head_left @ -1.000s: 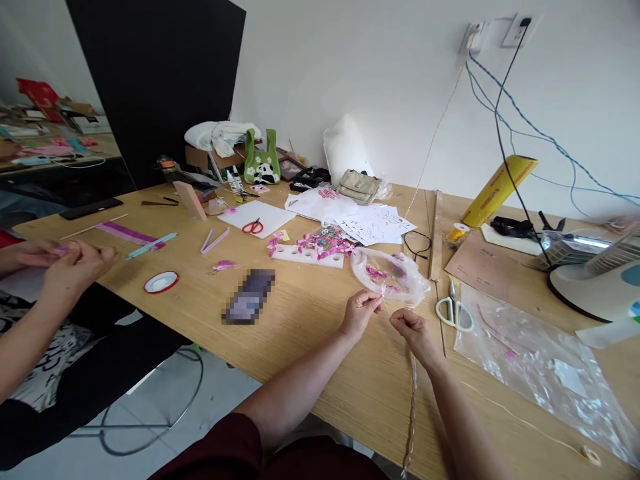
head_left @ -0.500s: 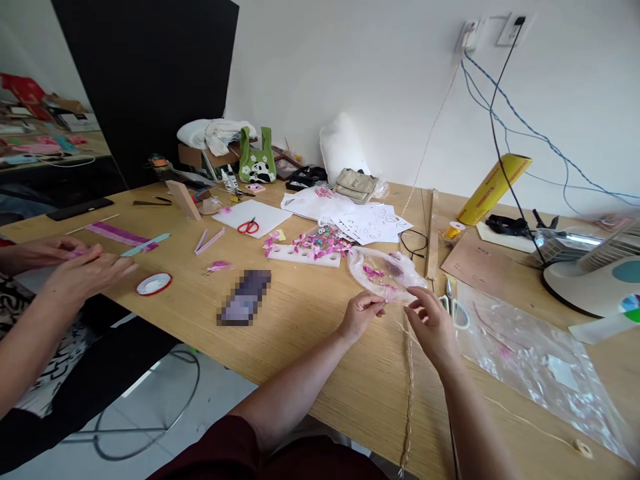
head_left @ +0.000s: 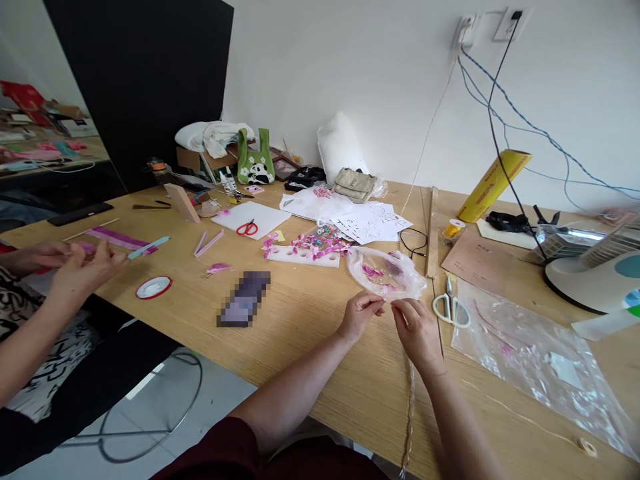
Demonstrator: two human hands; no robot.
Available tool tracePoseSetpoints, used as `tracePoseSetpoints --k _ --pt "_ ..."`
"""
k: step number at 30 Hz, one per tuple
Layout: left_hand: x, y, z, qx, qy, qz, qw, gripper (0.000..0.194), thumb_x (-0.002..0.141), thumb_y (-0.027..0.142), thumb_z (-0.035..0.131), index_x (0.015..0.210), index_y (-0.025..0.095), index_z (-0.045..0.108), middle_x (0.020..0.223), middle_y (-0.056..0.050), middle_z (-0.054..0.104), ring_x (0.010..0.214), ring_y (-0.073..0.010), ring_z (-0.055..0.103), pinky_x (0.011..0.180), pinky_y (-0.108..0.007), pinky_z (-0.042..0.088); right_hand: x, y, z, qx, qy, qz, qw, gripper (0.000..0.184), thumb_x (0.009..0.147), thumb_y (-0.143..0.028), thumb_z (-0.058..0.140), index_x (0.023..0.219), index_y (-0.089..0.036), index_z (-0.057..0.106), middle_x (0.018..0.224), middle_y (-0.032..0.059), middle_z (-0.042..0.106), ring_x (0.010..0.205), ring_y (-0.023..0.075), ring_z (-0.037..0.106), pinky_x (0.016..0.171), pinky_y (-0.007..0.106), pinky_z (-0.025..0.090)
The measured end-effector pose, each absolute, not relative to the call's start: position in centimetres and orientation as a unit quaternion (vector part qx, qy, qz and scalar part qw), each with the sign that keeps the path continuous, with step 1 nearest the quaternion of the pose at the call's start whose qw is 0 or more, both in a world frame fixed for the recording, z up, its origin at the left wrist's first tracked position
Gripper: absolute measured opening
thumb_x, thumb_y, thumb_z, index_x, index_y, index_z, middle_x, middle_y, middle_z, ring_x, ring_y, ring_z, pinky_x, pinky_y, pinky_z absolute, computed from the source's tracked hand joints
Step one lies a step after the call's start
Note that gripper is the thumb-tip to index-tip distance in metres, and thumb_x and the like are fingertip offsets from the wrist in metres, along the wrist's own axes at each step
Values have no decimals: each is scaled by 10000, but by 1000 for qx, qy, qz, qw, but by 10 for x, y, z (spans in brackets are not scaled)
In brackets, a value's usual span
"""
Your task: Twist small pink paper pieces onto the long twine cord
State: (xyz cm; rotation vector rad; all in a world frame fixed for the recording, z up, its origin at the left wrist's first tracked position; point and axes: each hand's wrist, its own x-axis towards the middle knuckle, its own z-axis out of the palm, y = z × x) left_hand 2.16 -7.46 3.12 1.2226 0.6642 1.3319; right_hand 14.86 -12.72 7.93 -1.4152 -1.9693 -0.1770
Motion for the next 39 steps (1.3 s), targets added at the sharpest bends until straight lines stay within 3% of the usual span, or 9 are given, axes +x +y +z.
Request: tracePoseSetpoints --k 6,12,17,21,25,28,31,36,39 --pt "20 -75 31 510 281 552 597 233 707 345 631 755 117 635 663 -8 558 590 -94 539 584 -242 453 148 -124 80 -572 -720 12 392 191 852 -278 426 833 -201 600 811 69 623 770 182 558 704 309 441" --pt "17 -75 36 522 272 541 601 234 709 349 625 730 116 631 648 -13 563 590 -95 528 583 -240 449 157 -126 67 -625 -618 221 422 334 784 -333 511 1087 -194 517 936 63 621 532 101 505 535 263 426" --pt "15 -74 38 545 261 534 591 231 720 345 614 696 115 620 645 -13 566 582 -92 523 573 -229 442 165 -133 61 -586 -608 395 362 267 729 -410 563 826 -164 601 611 -10 547 528 106 472 512 236 382" --pt "15 -76 38 547 254 526 600 221 718 331 620 689 113 618 639 -12 561 575 -92 520 575 -232 437 166 -137 64 -593 -609 390 354 248 732 -405 553 657 -170 586 551 -27 490 515 96 419 496 223 336" --pt "15 -76 38 524 244 527 623 213 711 319 630 674 111 610 627 -14 557 582 -94 513 579 -231 428 170 -136 63 -590 -618 405 325 239 716 -395 562 645 -173 611 540 -23 503 506 97 424 494 224 344" --pt "13 -75 40 491 239 529 650 218 696 319 643 657 109 605 621 -15 560 580 -94 512 573 -227 418 185 -132 66 -619 -610 407 283 215 686 -371 583 770 -188 658 606 -7 579 463 97 455 464 233 361" --pt "10 -74 41 462 226 496 699 237 663 330 671 653 102 606 610 -20 565 577 -96 514 572 -227 411 206 -125 77 -673 -605 326 274 289 666 -312 589 936 -224 642 805 25 658 414 94 494 453 252 395" --pt "7 -75 41 429 184 428 774 251 626 325 703 672 92 621 615 -29 578 564 -92 522 576 -229 395 206 -93 102 -680 -667 169 252 190 739 -301 504 838 -231 651 672 16 664 558 161 598 539 264 418" --pt "7 -74 41 416 166 410 795 244 610 314 717 663 96 621 619 -32 591 556 -94 534 561 -225 380 182 -62 108 -640 -725 128 222 199 749 -258 481 799 -224 671 752 23 690 680 178 614 625 275 421"
